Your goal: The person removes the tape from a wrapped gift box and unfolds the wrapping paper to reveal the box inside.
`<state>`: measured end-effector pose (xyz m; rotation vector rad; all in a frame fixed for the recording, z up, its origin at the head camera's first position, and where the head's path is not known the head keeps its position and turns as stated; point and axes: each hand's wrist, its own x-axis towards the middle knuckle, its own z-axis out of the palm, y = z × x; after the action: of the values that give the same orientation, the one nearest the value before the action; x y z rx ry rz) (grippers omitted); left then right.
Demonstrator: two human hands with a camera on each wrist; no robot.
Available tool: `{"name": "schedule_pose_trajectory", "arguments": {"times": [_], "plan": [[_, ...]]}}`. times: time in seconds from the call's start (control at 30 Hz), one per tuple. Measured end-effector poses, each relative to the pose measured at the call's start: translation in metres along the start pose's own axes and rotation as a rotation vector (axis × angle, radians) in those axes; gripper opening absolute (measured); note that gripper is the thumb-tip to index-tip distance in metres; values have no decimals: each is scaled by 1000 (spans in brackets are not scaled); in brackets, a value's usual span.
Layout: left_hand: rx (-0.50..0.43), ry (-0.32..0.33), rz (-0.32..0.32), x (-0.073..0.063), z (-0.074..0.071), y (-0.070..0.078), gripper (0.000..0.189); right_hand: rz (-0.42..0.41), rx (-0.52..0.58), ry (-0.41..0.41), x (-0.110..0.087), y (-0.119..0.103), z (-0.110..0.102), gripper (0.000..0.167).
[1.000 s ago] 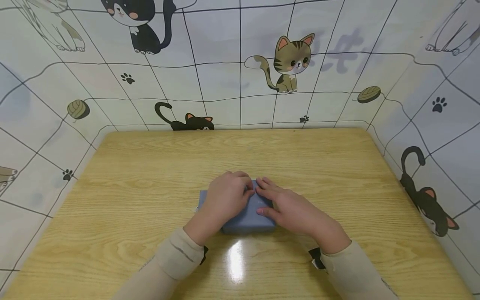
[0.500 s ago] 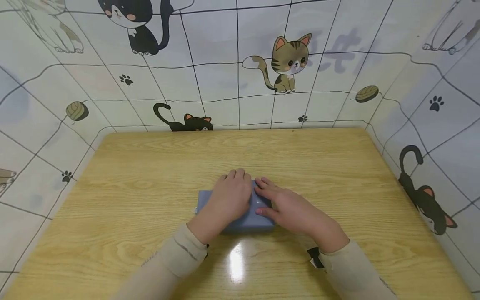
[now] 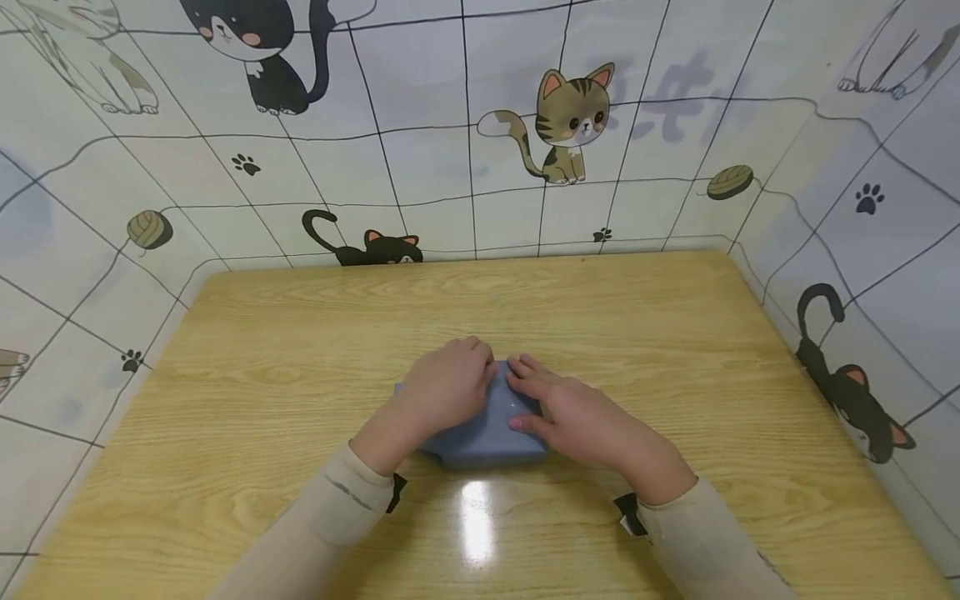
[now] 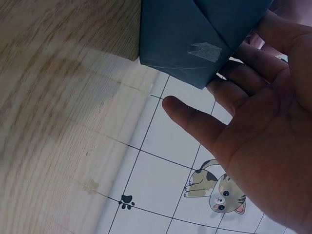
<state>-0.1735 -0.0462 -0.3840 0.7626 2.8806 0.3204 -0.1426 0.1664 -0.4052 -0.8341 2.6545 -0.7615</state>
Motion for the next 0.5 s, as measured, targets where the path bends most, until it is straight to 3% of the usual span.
{"name": "schedule_pose_trajectory", "arguments": {"times": [0.13,0.4,0.5], "plan": [[-59,8,-3,-4,-1,0,22,14,0,-8,-1,0,-1,66],[87,41,-14,-2,8,4,15,15,-3,3,0,0,0,67],[102,36,-20,2,7,4,8,20,0,5,0,-1,0,68]]}}
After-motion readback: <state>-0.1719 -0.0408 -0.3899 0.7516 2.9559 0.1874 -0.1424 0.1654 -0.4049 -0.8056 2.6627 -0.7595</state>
